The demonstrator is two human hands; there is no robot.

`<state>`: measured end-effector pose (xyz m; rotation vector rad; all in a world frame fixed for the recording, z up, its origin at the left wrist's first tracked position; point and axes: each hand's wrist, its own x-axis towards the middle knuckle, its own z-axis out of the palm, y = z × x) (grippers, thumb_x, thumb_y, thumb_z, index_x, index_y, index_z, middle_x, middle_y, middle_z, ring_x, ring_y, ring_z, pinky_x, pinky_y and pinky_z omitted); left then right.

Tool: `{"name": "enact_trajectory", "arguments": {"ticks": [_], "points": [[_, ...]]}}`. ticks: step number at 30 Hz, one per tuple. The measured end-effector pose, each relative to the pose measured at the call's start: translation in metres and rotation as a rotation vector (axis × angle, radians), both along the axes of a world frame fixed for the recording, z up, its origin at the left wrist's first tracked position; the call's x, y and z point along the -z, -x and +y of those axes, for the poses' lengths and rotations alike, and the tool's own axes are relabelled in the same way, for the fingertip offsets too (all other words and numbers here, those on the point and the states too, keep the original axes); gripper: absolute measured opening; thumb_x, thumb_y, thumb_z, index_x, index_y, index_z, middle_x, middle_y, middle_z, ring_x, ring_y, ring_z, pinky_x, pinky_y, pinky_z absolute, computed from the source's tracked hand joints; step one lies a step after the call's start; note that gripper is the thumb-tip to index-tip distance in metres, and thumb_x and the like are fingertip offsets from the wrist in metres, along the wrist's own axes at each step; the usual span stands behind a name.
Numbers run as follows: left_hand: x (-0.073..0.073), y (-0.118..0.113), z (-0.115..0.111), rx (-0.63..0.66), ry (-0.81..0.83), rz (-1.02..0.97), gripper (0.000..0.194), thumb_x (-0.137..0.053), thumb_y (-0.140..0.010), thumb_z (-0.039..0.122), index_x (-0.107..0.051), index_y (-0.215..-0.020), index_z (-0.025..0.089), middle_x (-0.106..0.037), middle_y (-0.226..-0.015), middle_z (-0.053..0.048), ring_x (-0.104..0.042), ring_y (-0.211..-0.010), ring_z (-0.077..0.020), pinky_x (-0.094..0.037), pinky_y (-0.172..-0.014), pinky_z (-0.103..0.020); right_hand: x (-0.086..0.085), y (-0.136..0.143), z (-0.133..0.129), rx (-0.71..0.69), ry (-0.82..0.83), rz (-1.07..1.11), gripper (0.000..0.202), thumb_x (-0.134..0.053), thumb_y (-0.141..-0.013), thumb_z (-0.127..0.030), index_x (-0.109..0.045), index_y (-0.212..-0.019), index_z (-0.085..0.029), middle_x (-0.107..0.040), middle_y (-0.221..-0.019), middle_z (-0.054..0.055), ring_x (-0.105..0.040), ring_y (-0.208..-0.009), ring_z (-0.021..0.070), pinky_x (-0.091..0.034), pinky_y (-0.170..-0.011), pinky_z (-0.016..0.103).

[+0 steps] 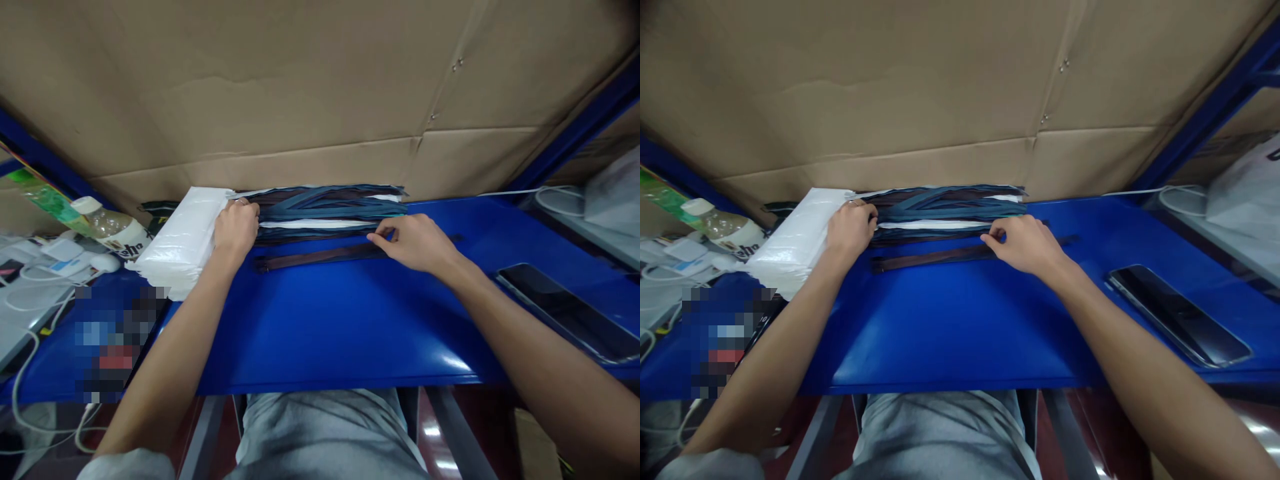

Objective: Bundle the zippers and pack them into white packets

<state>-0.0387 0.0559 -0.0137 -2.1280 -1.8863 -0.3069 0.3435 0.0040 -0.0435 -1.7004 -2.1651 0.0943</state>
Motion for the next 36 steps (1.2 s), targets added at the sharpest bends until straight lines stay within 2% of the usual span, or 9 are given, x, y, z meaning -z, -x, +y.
{"name": "enact_trajectory", "arguments": {"ticks": [4,7,14,21,26,28,31,33,36], "points": [[0.001,-0.003,0.0,-0.005,-0.04,0.022,0.034,-0.049,-0.103,0.017,-0.08,-0.116,0.018,-0.074,-0.121,-0.022,-0.068,-0.122,-0.0409,-0.059,-0.096,-0.052,0.0,0.0,-0.001,0.001,-0.005,-0.002,0.032,-0.067,-0.101,-0.054,-0.083,-0.092,-0.028,-0.081,-0.082,0.005,-0.073,-0.075,0.027,-0.041,-0.065,0.038],[-0.001,-0.006,-0.002,-0.01,-0.052,0.015,0.034,-0.048,-0.104,0.017,-0.078,-0.12,0.018,-0.073,-0.126,-0.022,-0.065,-0.128,-0.0407,-0.058,-0.099,-0.052,-0.001,0.001,-0.001,0.0,0.001,0.004,0.032,-0.067,-0.101,-0.054,-0.083,-0.091,-0.028,-0.081,-0.081,0.005,-0.072,-0.074,0.027,-0.042,-0.065,0.037],[-0.001,-0.007,-0.004,0.009,-0.023,-0.007,0.032,-0.059,-0.102,0.023,-0.073,-0.131,0.021,-0.071,-0.135,-0.019,-0.065,-0.129,-0.04,-0.057,-0.104,-0.051,0.0,0.0,0.0,-0.012,0.001,-0.004,0.032,-0.066,-0.101,-0.054,-0.082,-0.091,-0.028,-0.081,-0.081,0.004,-0.072,-0.073,0.0269,-0.042,-0.065,0.038],[-0.001,-0.009,0.0,-0.009,0.004,0.034,0.035,-0.047,-0.107,0.02,-0.078,-0.123,0.02,-0.073,-0.127,-0.021,-0.068,-0.124,-0.041,-0.057,-0.099,-0.053,0.003,-0.001,0.001,-0.021,-0.016,-0.016,0.031,-0.066,-0.101,-0.053,-0.083,-0.092,-0.029,-0.08,-0.081,0.004,-0.073,-0.074,0.0278,-0.044,-0.065,0.039],[-0.001,-0.011,-0.003,0.04,-0.066,0.035,0.038,-0.04,-0.108,0.019,-0.073,-0.126,0.015,-0.072,-0.13,-0.024,-0.062,-0.134,-0.0426,-0.054,-0.104,-0.054,0.001,-0.001,0.0,-0.014,-0.007,-0.015,0.032,-0.066,-0.101,-0.053,-0.083,-0.091,-0.028,-0.08,-0.079,0.005,-0.073,-0.074,0.0275,-0.044,-0.066,0.039],[-0.005,-0.014,-0.007,0.018,-0.1,-0.029,0.037,-0.039,-0.11,0.022,-0.068,-0.133,0.014,-0.072,-0.131,-0.024,-0.062,-0.134,-0.042,-0.053,-0.106,-0.053,0.0,-0.001,0.0,-0.016,-0.008,-0.006,0.032,-0.066,-0.101,-0.053,-0.083,-0.091,-0.028,-0.08,-0.079,0.005,-0.073,-0.074,0.0272,-0.045,-0.066,0.038],[-0.015,-0.02,-0.016,-0.002,-0.121,-0.187,0.036,-0.041,-0.113,0.028,-0.062,-0.139,0.017,-0.076,-0.124,-0.019,-0.07,-0.122,-0.0366,-0.053,-0.106,-0.049,0.002,0.003,0.0,-0.079,-0.019,0.059,0.028,-0.067,-0.101,-0.049,-0.083,-0.098,-0.026,-0.081,-0.082,0.005,-0.074,-0.076,0.0263,-0.049,-0.069,0.037],[-0.018,-0.026,-0.023,0.068,-0.089,-0.331,0.031,-0.045,-0.112,0.03,-0.063,-0.135,0.019,-0.08,-0.112,-0.013,-0.076,-0.107,-0.0299,-0.055,-0.101,-0.042,0.006,0.012,-0.002,-0.165,-0.037,0.145,0.026,-0.068,-0.101,-0.046,-0.082,-0.109,-0.025,-0.083,-0.092,0.006,-0.076,-0.081,0.0257,-0.054,-0.074,0.038],[-0.014,-0.039,-0.035,0.247,0.035,-0.608,0.019,-0.056,-0.109,0.033,-0.066,-0.119,0.021,-0.081,-0.09,-0.005,-0.078,-0.079,-0.0206,-0.059,-0.081,-0.032,0.012,0.035,-0.01,-0.305,-0.055,0.307,0.028,-0.068,-0.102,-0.043,-0.079,-0.122,-0.026,-0.083,-0.112,0.007,-0.077,-0.089,0.0255,-0.06,-0.085,0.04]]}}
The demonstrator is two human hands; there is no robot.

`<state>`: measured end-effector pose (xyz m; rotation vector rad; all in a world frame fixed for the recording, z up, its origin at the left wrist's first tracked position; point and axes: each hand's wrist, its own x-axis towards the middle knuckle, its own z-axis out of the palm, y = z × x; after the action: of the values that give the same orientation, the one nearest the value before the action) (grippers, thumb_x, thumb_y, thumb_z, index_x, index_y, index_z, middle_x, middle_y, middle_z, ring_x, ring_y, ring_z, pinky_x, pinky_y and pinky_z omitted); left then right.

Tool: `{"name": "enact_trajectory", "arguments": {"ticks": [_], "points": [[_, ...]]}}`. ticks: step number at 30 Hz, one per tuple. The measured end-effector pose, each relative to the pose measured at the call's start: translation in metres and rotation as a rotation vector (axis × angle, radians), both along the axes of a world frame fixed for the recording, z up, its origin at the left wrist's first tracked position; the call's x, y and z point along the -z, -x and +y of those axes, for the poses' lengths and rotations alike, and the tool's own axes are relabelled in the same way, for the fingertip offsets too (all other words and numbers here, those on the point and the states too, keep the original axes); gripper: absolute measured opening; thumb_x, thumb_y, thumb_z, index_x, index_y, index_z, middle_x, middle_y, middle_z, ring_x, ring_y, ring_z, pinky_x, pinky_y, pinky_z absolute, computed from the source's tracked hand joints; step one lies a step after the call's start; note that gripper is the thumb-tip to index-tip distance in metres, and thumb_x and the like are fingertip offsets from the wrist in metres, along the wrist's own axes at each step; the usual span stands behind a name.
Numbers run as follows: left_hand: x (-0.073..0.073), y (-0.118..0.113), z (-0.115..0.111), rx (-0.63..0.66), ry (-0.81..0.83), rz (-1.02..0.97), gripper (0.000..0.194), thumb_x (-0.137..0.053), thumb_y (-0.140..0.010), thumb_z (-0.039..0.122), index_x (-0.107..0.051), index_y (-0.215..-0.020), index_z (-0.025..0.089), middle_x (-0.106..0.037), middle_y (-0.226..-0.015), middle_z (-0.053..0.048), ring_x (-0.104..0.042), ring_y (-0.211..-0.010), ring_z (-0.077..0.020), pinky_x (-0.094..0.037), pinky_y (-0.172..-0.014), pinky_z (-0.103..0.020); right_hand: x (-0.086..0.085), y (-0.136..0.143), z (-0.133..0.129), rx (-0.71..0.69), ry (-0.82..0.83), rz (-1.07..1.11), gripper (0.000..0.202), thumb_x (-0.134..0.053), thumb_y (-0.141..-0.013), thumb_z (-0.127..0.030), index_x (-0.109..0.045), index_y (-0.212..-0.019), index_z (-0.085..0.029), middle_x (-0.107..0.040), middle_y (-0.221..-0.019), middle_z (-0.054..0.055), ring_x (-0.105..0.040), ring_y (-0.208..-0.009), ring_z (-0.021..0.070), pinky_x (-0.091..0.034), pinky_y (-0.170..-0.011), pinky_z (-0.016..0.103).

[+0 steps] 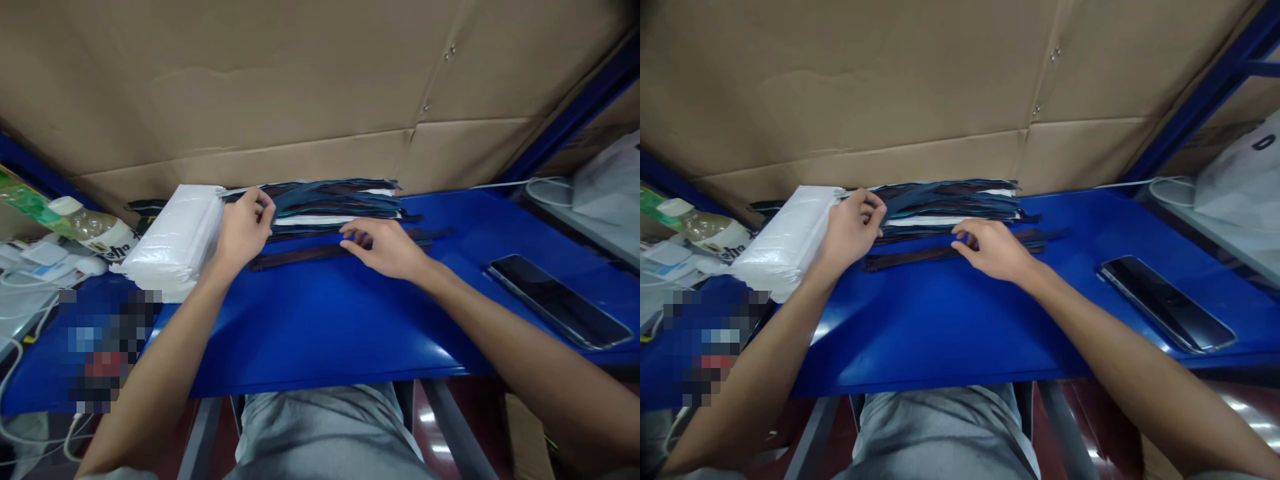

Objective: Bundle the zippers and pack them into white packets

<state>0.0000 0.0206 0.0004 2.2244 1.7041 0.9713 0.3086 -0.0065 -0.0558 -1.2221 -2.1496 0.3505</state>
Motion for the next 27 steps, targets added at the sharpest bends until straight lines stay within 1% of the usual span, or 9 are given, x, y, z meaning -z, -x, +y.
{"name": "enact_trajectory", "arguments": {"ticks": [3,5,7,10,15,20,23,25,27], "points": [[0.013,-0.019,-0.015,0.171,0.112,-0.224,0.018,-0.069,-0.104,0.039,-0.066,-0.108,0.022,-0.08,-0.082,-0.002,-0.076,-0.064,-0.0174,-0.056,-0.061,-0.025,0.002,0.023,-0.011,-0.095,0.045,0.169,0.029,-0.07,-0.103,-0.045,-0.078,-0.124,-0.027,-0.083,-0.117,0.006,-0.078,-0.093,0.0246,-0.062,-0.089,0.04],[0.022,-0.032,-0.025,0.253,0.168,-0.315,0.02,-0.075,-0.101,0.039,-0.066,-0.105,0.022,-0.08,-0.082,-0.002,-0.078,-0.064,-0.0179,-0.056,-0.058,-0.024,0.001,0.032,-0.017,-0.127,0.084,0.245,0.029,-0.07,-0.103,-0.048,-0.079,-0.12,-0.027,-0.083,-0.113,0.004,-0.078,-0.093,0.0245,-0.062,-0.088,0.039],[0.029,-0.043,-0.032,0.328,0.211,-0.392,0.02,-0.078,-0.098,0.038,-0.069,-0.105,0.021,-0.081,-0.084,-0.003,-0.08,-0.067,-0.0191,-0.062,-0.063,-0.026,-0.001,0.037,-0.02,-0.137,0.119,0.274,0.027,-0.069,-0.104,-0.05,-0.081,-0.114,-0.028,-0.084,-0.109,0.003,-0.078,-0.093,0.0248,-0.061,-0.087,0.038],[0.033,-0.052,-0.038,0.403,0.251,-0.482,0.023,-0.08,-0.097,0.04,-0.076,-0.104,0.019,-0.085,-0.094,-0.007,-0.083,-0.079,-0.0224,-0.07,-0.078,-0.033,-0.002,0.036,-0.021,-0.112,0.128,0.261,0.026,-0.066,-0.106,-0.05,-0.082,-0.106,-0.029,-0.085,-0.105,0.001,-0.078,-0.091,0.0246,-0.06,-0.085,0.038],[0.033,-0.056,-0.042,0.466,0.302,-0.505,0.026,-0.08,-0.097,0.041,-0.086,-0.109,0.018,-0.087,-0.102,-0.008,-0.085,-0.095,-0.0272,-0.071,-0.093,-0.041,0.003,0.03,-0.018,-0.037,-0.01,0.219,0.026,-0.06,-0.108,-0.042,-0.079,-0.098,-0.027,-0.083,-0.099,0.002,-0.075,-0.085,0.0231,-0.056,-0.083,0.036],[0.032,-0.057,-0.043,0.437,0.277,-0.447,0.021,-0.075,-0.1,0.036,-0.087,-0.101,0.019,-0.087,-0.094,-0.005,-0.085,-0.087,-0.0253,-0.071,-0.087,-0.037,0.001,0.032,-0.02,-0.086,-0.087,0.08,0.023,-0.051,-0.111,-0.034,-0.069,-0.101,-0.026,-0.078,-0.098,0.005,-0.069,-0.085,0.0225,-0.052,-0.081,0.036],[0.028,-0.051,-0.038,0.389,0.26,-0.391,0.021,-0.074,-0.099,0.035,-0.086,-0.1,0.018,-0.086,-0.092,-0.006,-0.085,-0.084,-0.0246,-0.07,-0.083,-0.034,-0.001,0.027,-0.012,-0.073,-0.19,-0.062,0.024,-0.044,-0.113,-0.031,-0.064,-0.103,-0.024,-0.073,-0.101,0.009,-0.066,-0.093,0.0258,-0.051,-0.085,0.039],[0.025,-0.04,-0.03,0.3,0.219,-0.333,0.022,-0.071,-0.1,0.034,-0.085,-0.101,0.017,-0.086,-0.094,-0.008,-0.085,-0.084,-0.0248,-0.069,-0.08,-0.033,-0.002,0.012,0.0,0.01,-0.256,-0.149,0.023,-0.043,-0.113,-0.029,-0.062,-0.102,-0.023,-0.071,-0.103,0.012,-0.064,-0.099,0.0292,-0.052,-0.09,0.044],[0.021,-0.024,-0.021,0.141,0.152,-0.185,0.023,-0.068,-0.1,0.032,-0.084,-0.104,0.017,-0.086,-0.095,-0.01,-0.084,-0.087,-0.0263,-0.068,-0.083,-0.036,-0.002,-0.014,0.014,0.121,-0.298,-0.202,0.022,-0.043,-0.111,-0.028,-0.062,-0.102,-0.022,-0.07,-0.109,0.014,-0.063,-0.106,0.0319,-0.052,-0.097,0.048]]}}
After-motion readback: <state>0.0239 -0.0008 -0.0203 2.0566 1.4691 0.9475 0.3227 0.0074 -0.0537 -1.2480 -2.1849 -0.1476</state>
